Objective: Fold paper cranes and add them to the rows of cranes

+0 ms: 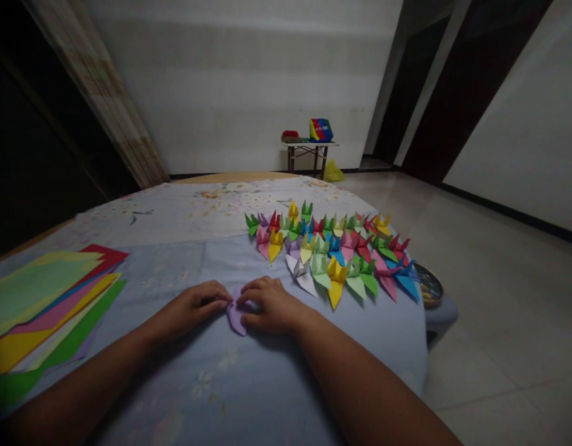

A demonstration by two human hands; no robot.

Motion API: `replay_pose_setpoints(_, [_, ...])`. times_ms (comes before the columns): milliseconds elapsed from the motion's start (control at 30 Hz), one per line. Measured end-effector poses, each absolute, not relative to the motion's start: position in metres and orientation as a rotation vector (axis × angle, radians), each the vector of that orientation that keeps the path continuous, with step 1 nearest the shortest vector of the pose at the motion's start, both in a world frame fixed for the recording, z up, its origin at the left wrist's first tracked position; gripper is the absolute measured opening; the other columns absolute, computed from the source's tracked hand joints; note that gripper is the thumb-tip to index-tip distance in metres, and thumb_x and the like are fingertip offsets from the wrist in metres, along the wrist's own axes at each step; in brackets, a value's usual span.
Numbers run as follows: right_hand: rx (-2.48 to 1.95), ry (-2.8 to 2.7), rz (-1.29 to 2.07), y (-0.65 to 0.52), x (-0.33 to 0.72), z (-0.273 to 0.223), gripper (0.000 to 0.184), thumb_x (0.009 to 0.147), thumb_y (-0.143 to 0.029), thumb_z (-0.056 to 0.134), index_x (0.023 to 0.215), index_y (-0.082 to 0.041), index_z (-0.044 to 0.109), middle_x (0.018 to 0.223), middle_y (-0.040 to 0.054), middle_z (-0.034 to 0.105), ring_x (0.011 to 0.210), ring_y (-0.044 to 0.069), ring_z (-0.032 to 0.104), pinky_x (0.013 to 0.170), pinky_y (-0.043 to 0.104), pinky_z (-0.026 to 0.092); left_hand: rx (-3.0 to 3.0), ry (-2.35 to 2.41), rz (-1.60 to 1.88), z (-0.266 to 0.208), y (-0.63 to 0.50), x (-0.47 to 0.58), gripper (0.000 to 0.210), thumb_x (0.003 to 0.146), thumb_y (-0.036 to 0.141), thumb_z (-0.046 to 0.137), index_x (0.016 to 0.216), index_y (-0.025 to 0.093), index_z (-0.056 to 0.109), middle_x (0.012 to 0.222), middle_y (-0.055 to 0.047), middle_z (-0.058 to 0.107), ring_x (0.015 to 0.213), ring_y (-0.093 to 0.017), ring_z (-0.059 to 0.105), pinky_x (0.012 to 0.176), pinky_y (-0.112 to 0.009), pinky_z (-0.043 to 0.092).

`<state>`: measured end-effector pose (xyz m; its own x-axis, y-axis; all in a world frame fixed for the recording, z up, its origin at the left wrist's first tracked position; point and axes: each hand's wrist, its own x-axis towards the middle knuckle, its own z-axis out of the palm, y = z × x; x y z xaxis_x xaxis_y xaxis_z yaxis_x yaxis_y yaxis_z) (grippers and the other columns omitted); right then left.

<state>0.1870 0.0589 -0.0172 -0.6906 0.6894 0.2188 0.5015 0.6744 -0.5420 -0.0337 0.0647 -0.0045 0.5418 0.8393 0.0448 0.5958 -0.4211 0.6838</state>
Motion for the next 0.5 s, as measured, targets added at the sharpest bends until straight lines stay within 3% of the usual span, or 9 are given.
replay_pose_setpoints(200, [-0.922, -2.507, 0.677, 0.06, 0.189, -0.013, 0.043, 0.072, -0.031, 0.064, 0.113, -0.02, 0.056, 0.118, 0.0071, 0.054, 0.111, 0.023, 0.042, 0.095, 0.039, 0.03, 2.19, 1.207, 0.588, -0.012, 0.062, -0.028, 0.018, 0.083, 0.029, 0.05, 0.085, 0.02, 0.066, 0.084, -0.002, 0.061, 0.082, -0.017, 0.057, 0.078, -0.03, 0.044])
replay_pose_setpoints(500, [-0.964, -2.522, 0.633, 0.055, 0.187, -0.009, 0.04, 0.074, -0.033, 0.062, 0.111, -0.02, 0.056, 0.115, 0.008, 0.054, 0.106, 0.023, 0.043, 0.091, 0.038, 0.032, 2.233, 1.256, 0.6, -0.011, 0.057, -0.021, 0.019, 0.085, 0.028, 0.048, 0.083, 0.02, 0.065, 0.084, -0.001, 0.06, 0.081, -0.016, 0.057, 0.077, -0.029, 0.044])
